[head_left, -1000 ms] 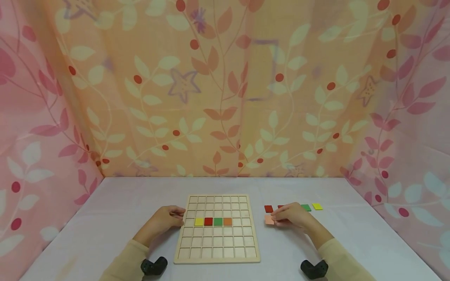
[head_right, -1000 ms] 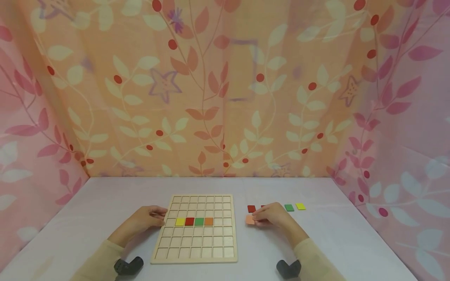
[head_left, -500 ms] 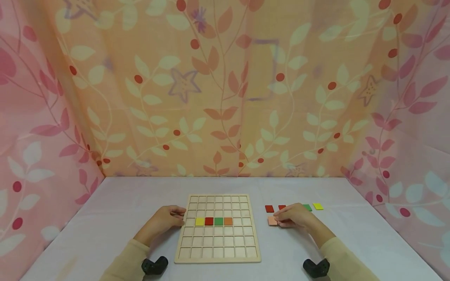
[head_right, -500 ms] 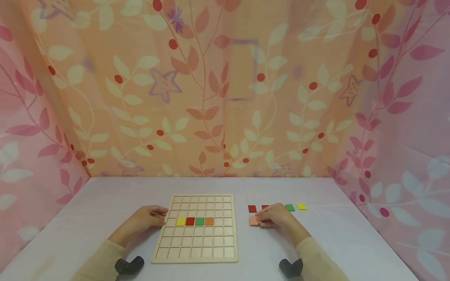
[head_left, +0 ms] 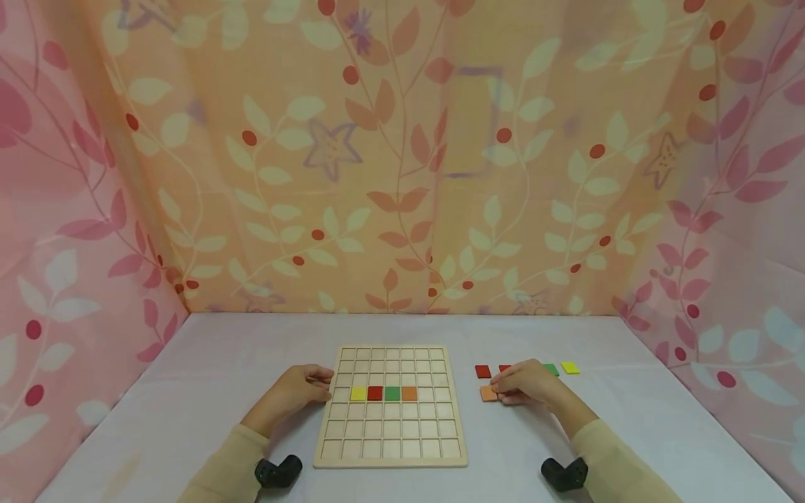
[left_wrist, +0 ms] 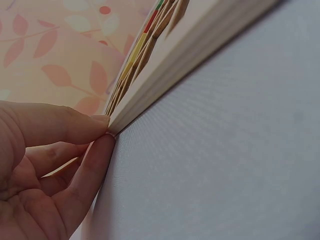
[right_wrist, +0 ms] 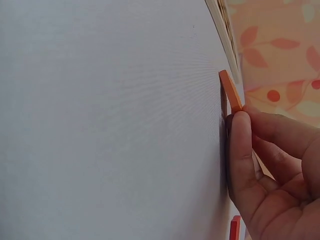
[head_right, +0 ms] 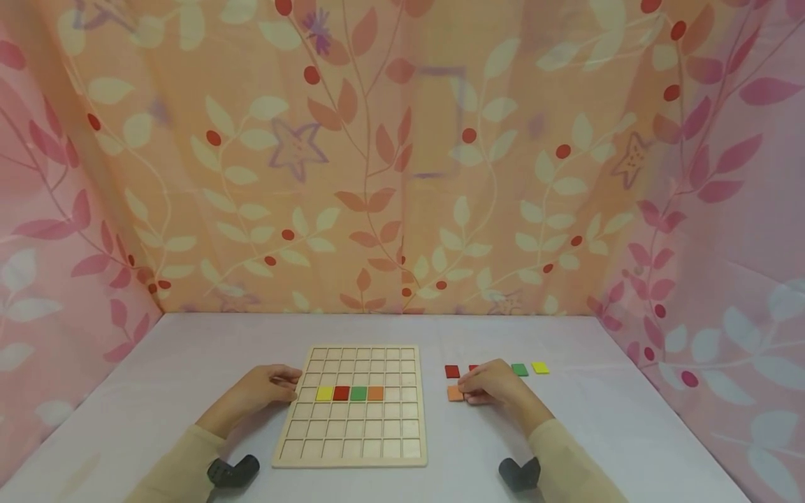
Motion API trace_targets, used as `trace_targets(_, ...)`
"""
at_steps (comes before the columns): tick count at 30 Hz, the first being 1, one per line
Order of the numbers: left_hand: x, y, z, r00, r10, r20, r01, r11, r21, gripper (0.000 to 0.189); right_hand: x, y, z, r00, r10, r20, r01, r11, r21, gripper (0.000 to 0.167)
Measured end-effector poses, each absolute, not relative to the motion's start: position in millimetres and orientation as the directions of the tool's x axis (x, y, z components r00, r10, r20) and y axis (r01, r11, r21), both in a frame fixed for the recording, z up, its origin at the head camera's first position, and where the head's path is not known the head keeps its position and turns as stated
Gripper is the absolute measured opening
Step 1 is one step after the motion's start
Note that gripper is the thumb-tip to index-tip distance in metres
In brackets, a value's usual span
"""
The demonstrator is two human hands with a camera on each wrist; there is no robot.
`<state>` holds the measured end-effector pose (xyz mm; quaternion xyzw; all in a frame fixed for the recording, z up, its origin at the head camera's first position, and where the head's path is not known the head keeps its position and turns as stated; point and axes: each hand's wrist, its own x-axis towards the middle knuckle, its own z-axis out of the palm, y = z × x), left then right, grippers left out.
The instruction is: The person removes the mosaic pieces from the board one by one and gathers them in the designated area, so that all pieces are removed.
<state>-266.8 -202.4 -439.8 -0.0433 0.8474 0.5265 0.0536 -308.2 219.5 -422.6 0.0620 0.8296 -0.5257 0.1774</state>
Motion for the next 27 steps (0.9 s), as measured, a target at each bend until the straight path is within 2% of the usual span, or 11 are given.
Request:
trace_targets(16,-267.6,-201.6,-439.9,-0.990,-0.017,-0.141,-0.134,0.443,0.886,0.041,-307.2,217.9,-422.9,-0.938,-0.033,-0.345,0.293,0.460,-0.838,0.017)
trace_targets(27,-268.0,-202.6,-440.6,-0.990,-0.011,-0.141,-0.131,0.445,0.886,0.043,-302.1,211.3,-422.5,-0.960,0.029,-0.279,0.244,0.579,-0.778,0.017)
